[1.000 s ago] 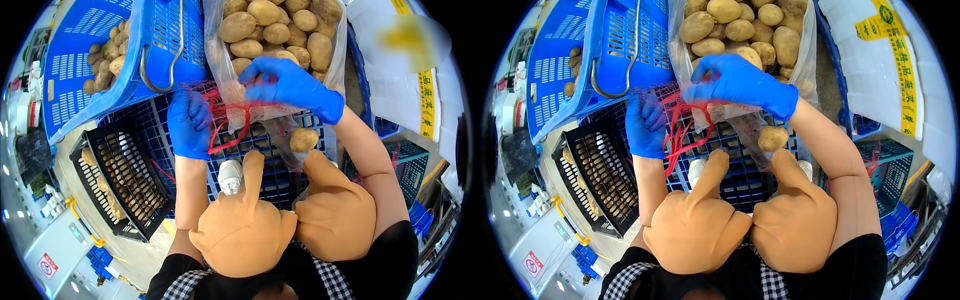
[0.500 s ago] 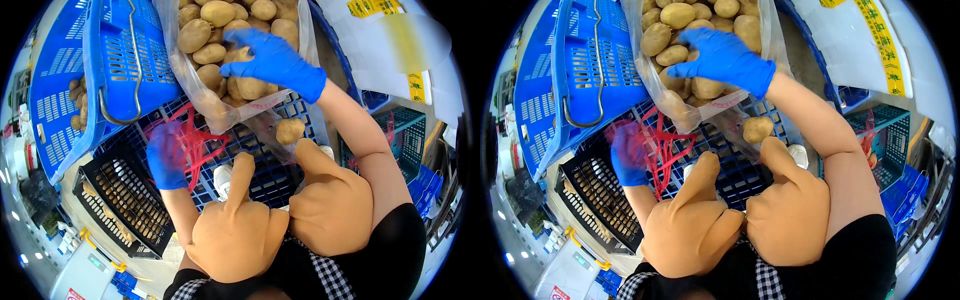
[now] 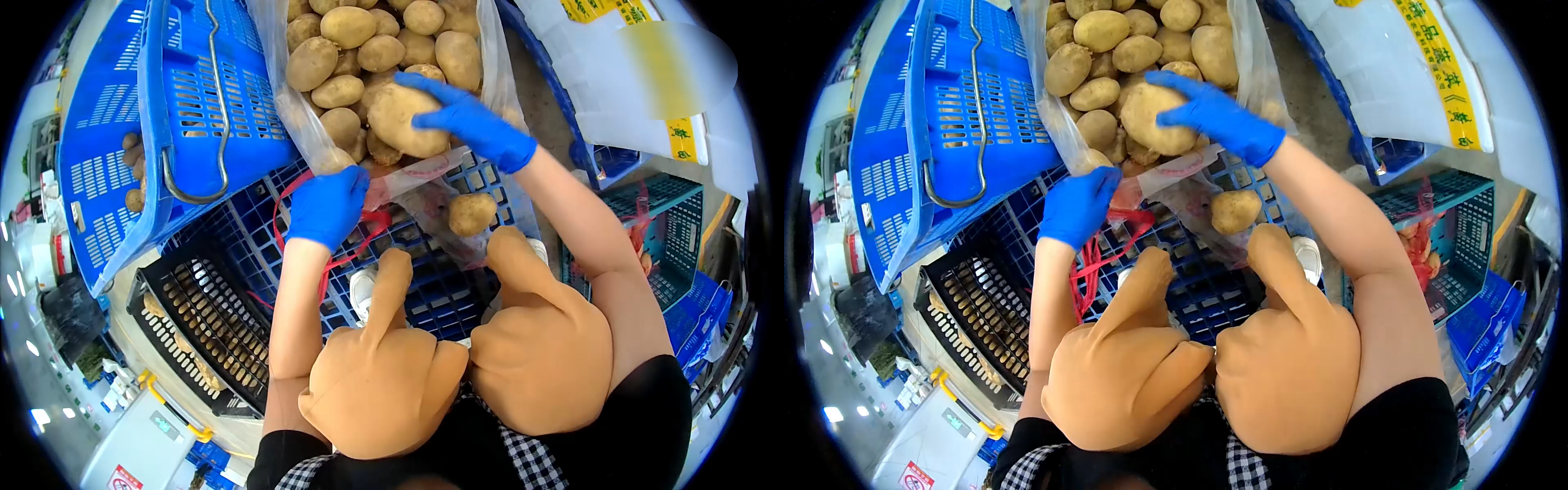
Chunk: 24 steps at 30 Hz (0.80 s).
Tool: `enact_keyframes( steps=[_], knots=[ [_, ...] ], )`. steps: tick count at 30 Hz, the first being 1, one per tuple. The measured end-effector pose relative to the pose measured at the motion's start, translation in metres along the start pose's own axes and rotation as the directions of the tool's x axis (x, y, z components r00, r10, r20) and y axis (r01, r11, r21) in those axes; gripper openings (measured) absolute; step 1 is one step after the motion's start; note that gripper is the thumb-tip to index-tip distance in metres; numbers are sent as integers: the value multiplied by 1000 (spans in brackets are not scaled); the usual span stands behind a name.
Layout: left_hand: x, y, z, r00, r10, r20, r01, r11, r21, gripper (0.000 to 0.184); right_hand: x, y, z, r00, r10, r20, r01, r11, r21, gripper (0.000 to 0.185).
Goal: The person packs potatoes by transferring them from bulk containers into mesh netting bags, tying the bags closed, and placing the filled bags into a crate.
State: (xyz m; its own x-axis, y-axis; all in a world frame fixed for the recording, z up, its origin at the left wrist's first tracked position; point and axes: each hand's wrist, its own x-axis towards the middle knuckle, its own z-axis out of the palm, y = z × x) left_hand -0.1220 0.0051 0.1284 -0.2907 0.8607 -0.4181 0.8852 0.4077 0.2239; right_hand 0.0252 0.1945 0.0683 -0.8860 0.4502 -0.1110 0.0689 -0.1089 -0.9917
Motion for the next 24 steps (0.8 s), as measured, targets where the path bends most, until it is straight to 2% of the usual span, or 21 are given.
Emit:
enact_keyframes(
  steps=[1,2,4,5,6,7,9,10,11,12,15,16,19,20,22,23,24],
  knots=[
    [-7,-2,3,999,3,-50,-7,998,-67,24,-1,-11,-8,991,97,94,-118,962,247,57],
    [-13,-5,6,995,6,-99,-19,991,-131,23,-2,-18,-12,984,141,110,-176,865,470,46],
    [-20,-10,21,973,3,-232,-50,979,-199,24,2,-35,-21,994,92,62,-110,764,636,42],
    [-22,-10,27,966,-65,-252,23,986,-167,23,6,-38,-27,997,74,38,-80,704,705,40],
    [-26,-7,30,954,-135,-269,100,985,-139,23,12,-28,-39,978,117,-170,-6,839,544,34],
    [-29,-5,32,936,-202,-290,176,978,-113,23,20,-47,-43,937,197,-287,-28,864,503,30],
    [-32,-12,37,917,-218,-335,171,971,-165,23,44,-77,-44,948,22,-318,193,755,627,37],
    [-32,-15,40,917,-218,-335,162,969,-187,22,58,-68,-51,909,-130,-397,254,926,279,43],
    [-31,-16,41,917,-215,-337,150,967,-208,22,75,-52,-61,860,-300,-413,279,954,-111,50],
    [-31,-15,40,920,-209,-331,145,967,-207,21,82,-48,-62,810,-459,-365,256,837,-484,58],
    [-32,-14,37,931,-178,-319,114,971,-209,20,88,-33,-49,817,-514,-261,195,672,-714,67],
    [-31,-12,34,932,-157,-327,90,973,-213,20,89,-33,-40,805,-514,-296,110,620,-777,74],
    [-29,-13,32,931,-99,-352,12,970,-241,17,82,-45,-32,834,-468,-293,11,545,-838,74],
    [-29,-15,33,930,-78,-358,-15,968,-249,16,79,-46,-34,818,-544,-187,3,329,-944,77],
    [-32,-19,35,935,-93,-342,-13,956,-294,13,76,-40,-21,771,-636,-35,230,329,-916,39],
    [-34,-19,37,937,-102,-333,-10,948,-317,13,71,-37,-13,732,-680,35,340,321,-884,26],
    [-35,-19,41,930,-115,-349,-4,946,-324,12,60,-34,7,846,-505,173,370,323,-871,27]
  ],
)
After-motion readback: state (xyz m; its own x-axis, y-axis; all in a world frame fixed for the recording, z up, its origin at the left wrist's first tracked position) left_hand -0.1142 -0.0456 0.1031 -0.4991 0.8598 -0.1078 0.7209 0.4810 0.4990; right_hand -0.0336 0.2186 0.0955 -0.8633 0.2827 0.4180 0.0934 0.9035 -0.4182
